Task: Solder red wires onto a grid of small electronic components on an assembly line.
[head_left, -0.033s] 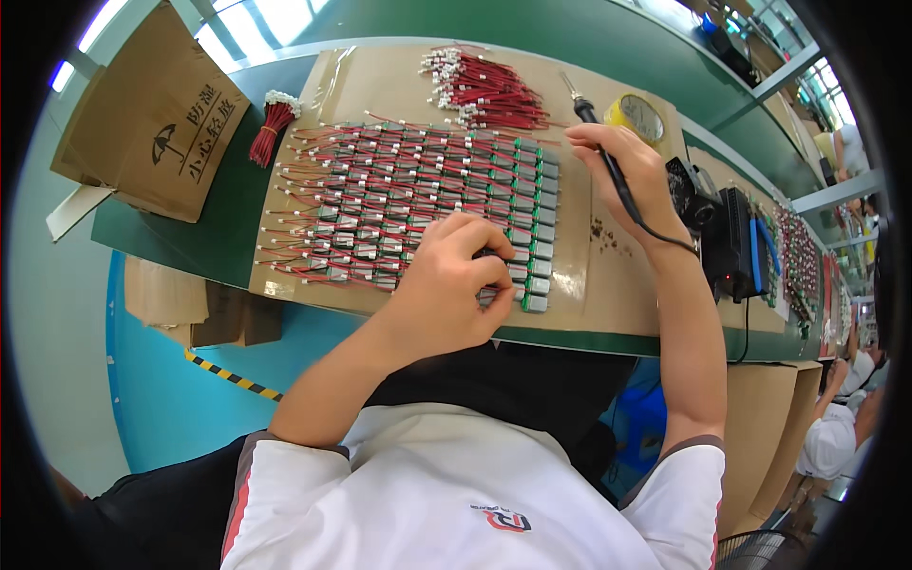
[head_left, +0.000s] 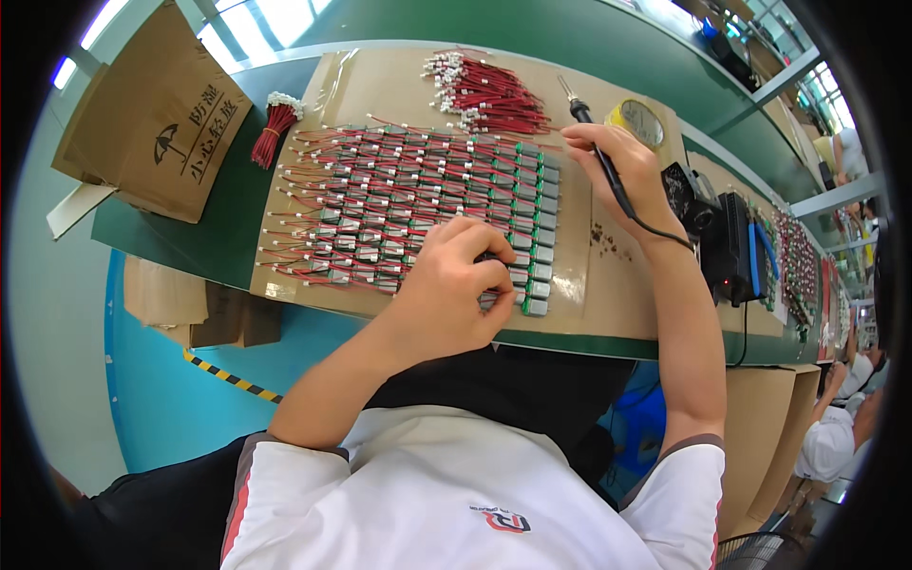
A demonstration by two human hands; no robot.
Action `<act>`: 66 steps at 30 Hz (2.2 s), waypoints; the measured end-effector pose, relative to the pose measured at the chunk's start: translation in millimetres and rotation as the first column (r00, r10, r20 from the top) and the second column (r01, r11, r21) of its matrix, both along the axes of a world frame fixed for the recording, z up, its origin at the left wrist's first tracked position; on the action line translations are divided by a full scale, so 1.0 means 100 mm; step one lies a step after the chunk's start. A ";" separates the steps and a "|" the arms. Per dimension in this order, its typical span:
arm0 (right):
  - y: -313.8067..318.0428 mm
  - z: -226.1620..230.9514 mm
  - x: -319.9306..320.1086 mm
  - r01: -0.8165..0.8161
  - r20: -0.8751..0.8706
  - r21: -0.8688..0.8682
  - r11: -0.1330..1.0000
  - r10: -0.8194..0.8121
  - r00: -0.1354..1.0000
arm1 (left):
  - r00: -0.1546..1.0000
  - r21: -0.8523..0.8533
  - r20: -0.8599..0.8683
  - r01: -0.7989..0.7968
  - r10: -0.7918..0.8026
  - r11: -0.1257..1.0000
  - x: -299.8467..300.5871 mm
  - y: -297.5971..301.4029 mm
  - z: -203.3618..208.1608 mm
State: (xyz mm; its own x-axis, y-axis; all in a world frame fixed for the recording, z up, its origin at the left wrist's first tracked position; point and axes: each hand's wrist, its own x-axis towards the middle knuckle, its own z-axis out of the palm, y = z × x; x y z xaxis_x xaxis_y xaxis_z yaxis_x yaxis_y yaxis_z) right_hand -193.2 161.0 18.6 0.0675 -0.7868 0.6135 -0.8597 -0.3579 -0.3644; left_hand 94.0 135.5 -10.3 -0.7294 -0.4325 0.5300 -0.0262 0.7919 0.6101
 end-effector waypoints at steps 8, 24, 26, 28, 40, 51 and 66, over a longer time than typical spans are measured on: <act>-0.30 -0.20 -0.14 -0.055 -0.075 0.059 0.997 0.059 0.995 | 0.999 0.003 -0.036 -0.011 0.011 1.000 0.01 0.00 -0.03; -0.24 -0.19 -0.21 -0.044 -0.124 -0.071 0.997 0.035 0.992 | 1.000 0.006 -0.019 -0.009 0.009 1.000 0.00 0.00 0.01; -0.13 -0.14 -0.21 -0.045 -0.155 -0.074 0.996 0.033 0.987 | 1.000 -0.006 -0.002 -0.006 0.006 1.000 0.00 0.00 0.00; 0.06 -0.09 -0.19 0.004 -0.096 -0.079 0.997 -0.011 0.995 | 1.000 0.009 0.001 0.004 -0.004 1.000 0.00 0.00 -0.01; 1.03 -0.05 0.50 0.026 -0.051 -0.058 0.998 -0.029 0.998 | 0.999 -0.007 -0.039 0.001 -0.001 1.000 0.01 -0.03 0.22; 1.17 -0.05 0.80 -0.099 0.051 -0.076 0.992 0.103 0.993 | 0.989 -0.063 0.038 0.143 -0.141 0.988 -0.11 0.10 0.22; 1.23 -0.19 0.90 -0.098 0.479 -0.057 0.994 0.113 0.871 | 0.992 0.208 -0.011 0.122 -0.123 0.970 -0.04 0.20 0.21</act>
